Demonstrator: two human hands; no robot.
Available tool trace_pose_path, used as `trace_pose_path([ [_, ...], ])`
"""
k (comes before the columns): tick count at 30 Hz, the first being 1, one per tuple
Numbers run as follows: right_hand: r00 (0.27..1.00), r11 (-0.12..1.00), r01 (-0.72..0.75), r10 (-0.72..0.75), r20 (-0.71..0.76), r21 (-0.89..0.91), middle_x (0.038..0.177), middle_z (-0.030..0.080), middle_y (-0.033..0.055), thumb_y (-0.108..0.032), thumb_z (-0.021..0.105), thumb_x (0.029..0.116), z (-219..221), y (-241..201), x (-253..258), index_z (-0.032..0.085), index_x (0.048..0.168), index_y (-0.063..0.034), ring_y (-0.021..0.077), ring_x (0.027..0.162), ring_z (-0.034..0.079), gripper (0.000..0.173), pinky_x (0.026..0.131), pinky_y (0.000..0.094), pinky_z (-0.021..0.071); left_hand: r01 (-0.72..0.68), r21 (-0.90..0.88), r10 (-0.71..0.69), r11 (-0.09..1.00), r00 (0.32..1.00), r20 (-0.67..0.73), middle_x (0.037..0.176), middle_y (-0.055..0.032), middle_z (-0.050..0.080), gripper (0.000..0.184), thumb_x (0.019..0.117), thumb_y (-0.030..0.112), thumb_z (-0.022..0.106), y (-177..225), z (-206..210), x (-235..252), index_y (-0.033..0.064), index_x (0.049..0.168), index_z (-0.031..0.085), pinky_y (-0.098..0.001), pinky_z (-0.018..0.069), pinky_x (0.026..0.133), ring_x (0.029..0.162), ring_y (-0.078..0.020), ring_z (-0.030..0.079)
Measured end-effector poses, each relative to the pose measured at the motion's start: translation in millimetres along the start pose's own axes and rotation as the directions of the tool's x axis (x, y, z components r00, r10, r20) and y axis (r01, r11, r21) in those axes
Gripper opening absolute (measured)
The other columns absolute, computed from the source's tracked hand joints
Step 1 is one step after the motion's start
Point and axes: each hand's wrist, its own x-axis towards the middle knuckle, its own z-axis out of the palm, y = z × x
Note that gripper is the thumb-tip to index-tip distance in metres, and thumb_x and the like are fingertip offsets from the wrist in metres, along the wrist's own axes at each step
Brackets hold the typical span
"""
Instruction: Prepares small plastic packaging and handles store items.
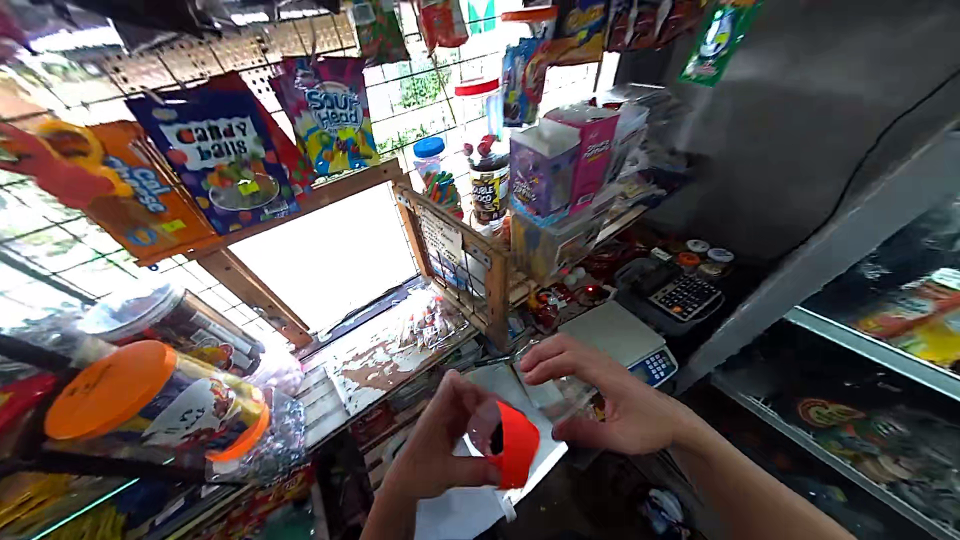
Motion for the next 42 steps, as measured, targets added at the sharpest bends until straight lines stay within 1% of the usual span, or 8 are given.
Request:
trace_pose_path([
  [4, 0.982, 0.989, 0.045, -0.069, 0.174, 0.141, 0.131, 0.063, 0.0078, -0.034, 0.079, 0.0876, -29, -25, -8, 0.056, 0.136, -0.0122, 0.0218, 0.13, 0.054, 0.058, 0.114, 0.0443, 0.0426, 0.022, -0.386, 0.065, 0.922, 0.975, 0.211, 0.125, 0.0054, 0.066, 0.061, 0.0815, 0.035, 0.086, -28, 52, 34, 0.0277, 0.128, 0.046, -0.0282, 0.0541, 0.096, 0.114, -0.0086, 0.064],
  [12, 0.962, 0.993, -0.084, 0.061, 0.267, 0.077, 0.119, 0.069, 0.0002, -0.028, 0.084, 0.0832, -76, -50, -63, 0.058, 0.133, -0.008, 0.0114, 0.119, 0.061, 0.06, 0.105, 0.0303, 0.0512, 0.119, -0.523, 0.062, 0.844, 0.947, 0.315, 0.128, 0.0098, 0.066, 0.061, 0.0849, 0.027, 0.083, -59, 119, 68, 0.0298, 0.13, 0.042, -0.0244, 0.0528, 0.096, 0.114, -0.0032, 0.064],
  [18, 0.987, 0.992, -0.089, 0.1, 0.129, -0.093, 0.113, 0.069, -0.0018, -0.017, 0.075, 0.0899, -92, -73, -99, 0.062, 0.125, -0.0066, 0.0019, 0.106, 0.065, 0.039, 0.092, 0.0197, 0.0568, 0.167, -0.554, -0.145, 0.815, 0.986, 0.084, 0.135, -0.002, 0.063, 0.046, 0.0969, 0.046, 0.067, -66, 160, 55, 0.0245, 0.134, 0.049, -0.0377, 0.0578, 0.095, 0.117, -0.0185, 0.066],
  [21, 0.981, 0.901, -0.139, 0.183, 0.069, -0.411, 0.106, 0.07, -0.0031, -0.022, 0.074, 0.0876, -92, -79, -119, 0.063, 0.128, -0.0118, 0.0037, 0.097, 0.066, 0.044, 0.084, 0.0235, 0.0583, 0.194, -0.287, -0.23, 0.938, 0.968, -0.096, 0.143, -0.0062, 0.054, 0.067, 0.0968, 0.059, 0.059, -59, 186, 45, 0.0137, 0.143, 0.041, -0.0423, 0.0557, 0.098, 0.124, -0.0213, 0.061],
  [25, 0.97, 0.811, -0.158, 0.235, 0.066, -0.563, 0.098, 0.069, -0.0024, -0.024, 0.071, 0.0843, -83, -79, -141, 0.062, 0.131, -0.0153, 0.0103, 0.088, 0.067, 0.049, 0.076, 0.033, 0.0589, 0.153, 0.298, -0.085, 0.942, 0.97, -0.229, 0.144, -0.0116, 0.053, 0.08, 0.0862, 0.033, 0.083, -59, 220, 44, 0.0049, 0.147, 0.04, -0.043, 0.0543, 0.104, 0.127, -0.0209, 0.06],
  [31, 0.915, 0.906, -0.386, 0.399, 0.051, -0.171, 0.096, 0.068, -0.0078, -0.023, 0.077, 0.0832, -94, -79, -160, 0.055, 0.133, -0.0124, 0.0013, 0.086, 0.066, 0.055, 0.074, 0.0205, 0.0598, 0.196, 0.275, -0.126, 0.941, 0.96, -0.252, 0.127, -0.0119, 0.063, 0.054, 0.089, 0.013, 0.078, -55, 239, 50, 0.0024, 0.136, 0.054, -0.0388, 0.0621, 0.092, 0.11, -0.0209, 0.069],
  [37, 0.805, 0.776, -0.57, 0.594, -0.006, 0.271, 0.107, 0.068, 0.0036, -0.01, 0.075, 0.0845, -85, -70, -179, 0.048, 0.138, -0.014, 0.0165, 0.088, 0.071, 0.06, 0.072, 0.0302, 0.0633, 0.335, 0.061, -0.281, 0.94, 0.864, -0.418, 0.11, -0.011, 0.071, 0.033, 0.091, 0.007, 0.074, -52, 252, 52, 0.0028, 0.122, 0.063, -0.0341, 0.0636, 0.079, 0.093, -0.0197, 0.073],
  [42, 0.755, 0.718, -0.596, 0.653, -0.053, 0.36, 0.113, 0.068, 0.0072, -0.003, 0.076, 0.0832, -74, -68, -192, 0.049, 0.138, -0.0138, 0.0203, 0.095, 0.072, 0.062, 0.08, 0.0346, 0.064, 0.389, -0.065, -0.375, 0.919, 0.81, -0.451, 0.11, -0.0105, 0.071, 0.036, 0.0899, 0.009, 0.074, -58, 253, 50, 0.0053, 0.124, 0.062, -0.0344, 0.062, 0.082, 0.096, -0.0194, 0.071],
])
